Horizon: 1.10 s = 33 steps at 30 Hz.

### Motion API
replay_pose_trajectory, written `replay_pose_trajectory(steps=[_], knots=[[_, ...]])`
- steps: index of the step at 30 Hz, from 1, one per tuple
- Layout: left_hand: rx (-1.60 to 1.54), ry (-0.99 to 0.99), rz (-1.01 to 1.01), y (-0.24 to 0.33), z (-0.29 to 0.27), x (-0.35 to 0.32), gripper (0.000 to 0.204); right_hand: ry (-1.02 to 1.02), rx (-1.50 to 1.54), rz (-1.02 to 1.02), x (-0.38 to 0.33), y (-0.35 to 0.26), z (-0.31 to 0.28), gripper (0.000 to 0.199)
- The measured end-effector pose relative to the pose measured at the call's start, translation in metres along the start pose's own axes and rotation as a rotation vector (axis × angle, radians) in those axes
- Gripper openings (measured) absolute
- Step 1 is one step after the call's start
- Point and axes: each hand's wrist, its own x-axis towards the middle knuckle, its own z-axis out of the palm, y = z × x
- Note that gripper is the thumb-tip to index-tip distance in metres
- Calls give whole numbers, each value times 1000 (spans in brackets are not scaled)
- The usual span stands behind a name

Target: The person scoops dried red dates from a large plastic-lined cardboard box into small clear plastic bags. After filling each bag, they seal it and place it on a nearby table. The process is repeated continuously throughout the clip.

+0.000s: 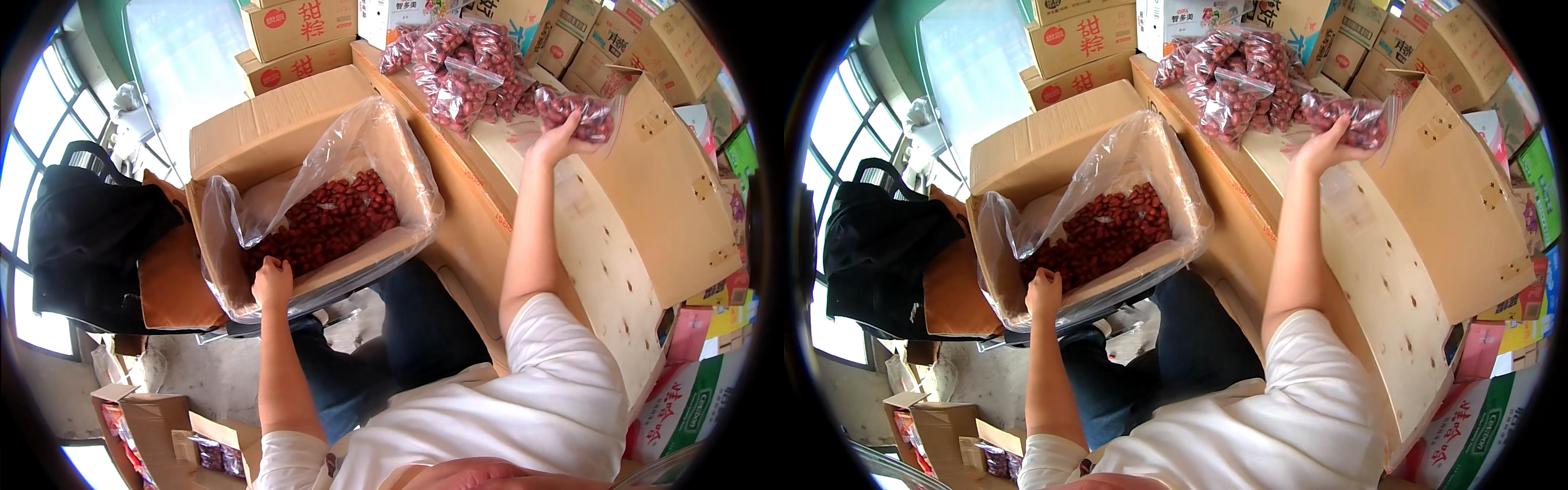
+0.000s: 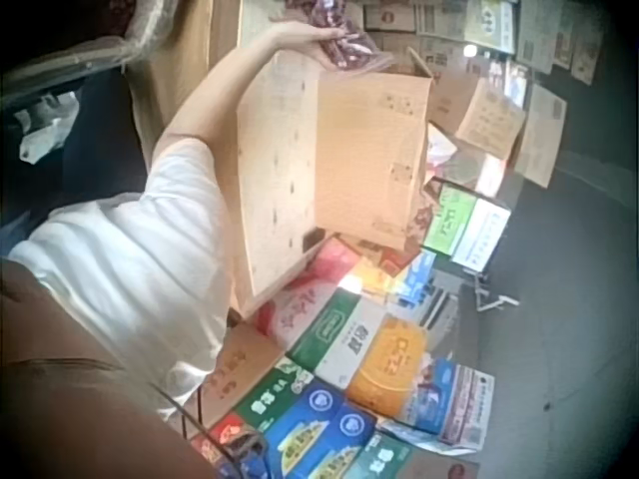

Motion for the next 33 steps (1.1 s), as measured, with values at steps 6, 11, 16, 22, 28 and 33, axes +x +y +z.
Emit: replay_pose_trajectory(steps=[6,11,16,22,28,33], knots=[[-3,-9,-4,2,-1,1,27,-261,-917,-225,171,77,15,66],[-23,8,-8,-4,-3,4,26,-392,-1230,144,221,63,5,76],[-29,13,4,1,-5,5,25,-494,-1342,203,239,91,-98,61],[-31,-12,32,7,-1,4,25,-860,-1392,290,234,134,-212,58],[2,0,13,-3,-9,5,26,-1151,-1731,112,103,72,-155,69],[-21,-27,6,5,-5,5,26,-1193,-1967,17,82,45,-136,66]])
